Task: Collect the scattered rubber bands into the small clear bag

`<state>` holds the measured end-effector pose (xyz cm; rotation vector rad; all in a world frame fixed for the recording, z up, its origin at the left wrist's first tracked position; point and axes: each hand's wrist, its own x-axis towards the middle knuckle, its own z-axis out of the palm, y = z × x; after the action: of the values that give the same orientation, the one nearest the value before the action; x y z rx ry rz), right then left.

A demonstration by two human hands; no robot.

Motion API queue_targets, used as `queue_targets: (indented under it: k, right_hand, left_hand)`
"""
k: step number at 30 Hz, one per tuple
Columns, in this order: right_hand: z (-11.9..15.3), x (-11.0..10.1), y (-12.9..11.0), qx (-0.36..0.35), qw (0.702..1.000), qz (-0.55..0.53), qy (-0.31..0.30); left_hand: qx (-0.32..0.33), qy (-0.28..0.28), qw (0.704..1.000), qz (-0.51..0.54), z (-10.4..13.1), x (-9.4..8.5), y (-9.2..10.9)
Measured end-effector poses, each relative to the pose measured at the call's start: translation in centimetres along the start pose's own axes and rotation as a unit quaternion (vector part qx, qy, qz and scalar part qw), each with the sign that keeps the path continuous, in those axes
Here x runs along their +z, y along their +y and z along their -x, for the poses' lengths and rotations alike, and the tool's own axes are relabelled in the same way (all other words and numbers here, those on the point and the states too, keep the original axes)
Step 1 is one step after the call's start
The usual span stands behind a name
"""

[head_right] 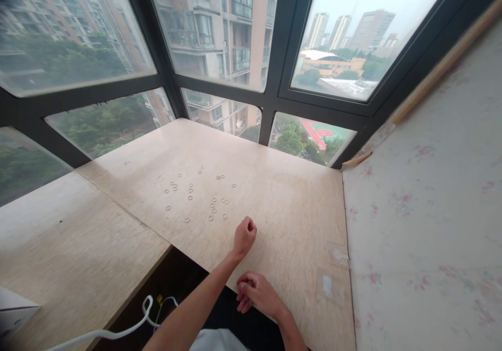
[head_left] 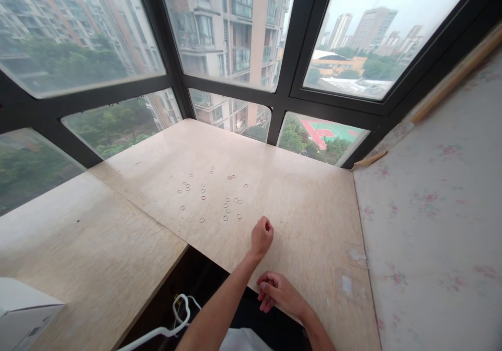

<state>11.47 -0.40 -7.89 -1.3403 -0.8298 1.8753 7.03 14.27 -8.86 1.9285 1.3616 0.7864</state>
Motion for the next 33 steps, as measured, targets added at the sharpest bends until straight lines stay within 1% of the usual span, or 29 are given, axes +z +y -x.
queue_targets:
  k: [2, 4, 6, 7, 9, 12, 17, 19, 21, 24, 26, 27, 30, 32, 33]
  right_hand:
    - [0.0, 0.0, 0.1, 0.0, 1.0, 0.015, -0.001]
    - [0.1, 0.1, 0.2, 0.002, 0.999, 0.037, -0.009]
    - [0.1, 0.3, 0.2, 0.004, 0.998, 0.056, -0.013]
    - [0.1, 0.3, 0.3, 0.005, 0.998, 0.058, -0.011]
    - [0.0, 0.3, 0.3, 0.005, 0.999, 0.049, -0.004]
    - [-0.4, 0.0, 0.2, 0.008, 0.999, 0.03, -0.017]
    - [-0.8, -0.4, 0.0, 0.008, 0.999, 0.009, -0.031]
    - [-0.7, -0.3, 0.1, -0.006, 1.0, 0.006, -0.02]
    - [-0.4, -0.2, 0.4, -0.035, 0.999, 0.006, 0.003]
    - [0.6, -0.5, 0.8, -0.091, 0.994, 0.025, 0.061]
    - [1.7, -1.2, 0.9, -0.125, 0.983, 0.049, 0.126]
    - [2.3, -1.7, 0.9, -0.14, 0.974, 0.06, 0.169]
    - [4.7, -3.6, 0.9, -0.169, 0.933, 0.076, 0.307]
    - [6.4, -4.8, 1.1, -0.185, 0.894, 0.074, 0.402]
    - [7.2, -5.4, 1.3, -0.19, 0.868, 0.075, 0.452]
  left_hand:
    - [0.048, -0.036, 0.998, -0.018, 2.6, 0.6, -0.2]
    - [0.1, -0.067, 0.993, -0.013, 4.6, 0.4, -0.8]
    - [0.112, -0.073, 0.991, 0.012, 6.0, -0.2, -1.5]
    - [0.105, -0.071, 0.992, 0.028, 6.4, -0.7, -1.8]
    - [0.084, -0.065, 0.993, 0.055, 6.8, -1.5, -2.2]
    - [0.074, -0.067, 0.992, 0.072, 6.9, -2.2, -2.5]
    - [0.069, -0.066, 0.992, 0.077, 7.1, -2.3, -2.3]
    - [0.071, -0.066, 0.992, 0.076, 7.1, -2.3, -2.2]
    - [0.081, -0.065, 0.992, 0.071, 7.0, -2.2, -2.3]
    - [0.116, -0.066, 0.989, 0.057, 6.8, -2.2, -2.5]
    - [0.147, -0.069, 0.986, 0.049, 6.6, -2.2, -2.7]
    - [0.161, -0.071, 0.983, 0.046, 6.5, -2.2, -2.8]
    - [0.187, -0.076, 0.978, 0.047, 6.2, -2.3, -2.9]
    - [0.199, -0.081, 0.975, 0.051, 6.0, -2.3, -3.0]
    - [0.203, -0.085, 0.974, 0.053, 5.9, -2.3, -2.9]
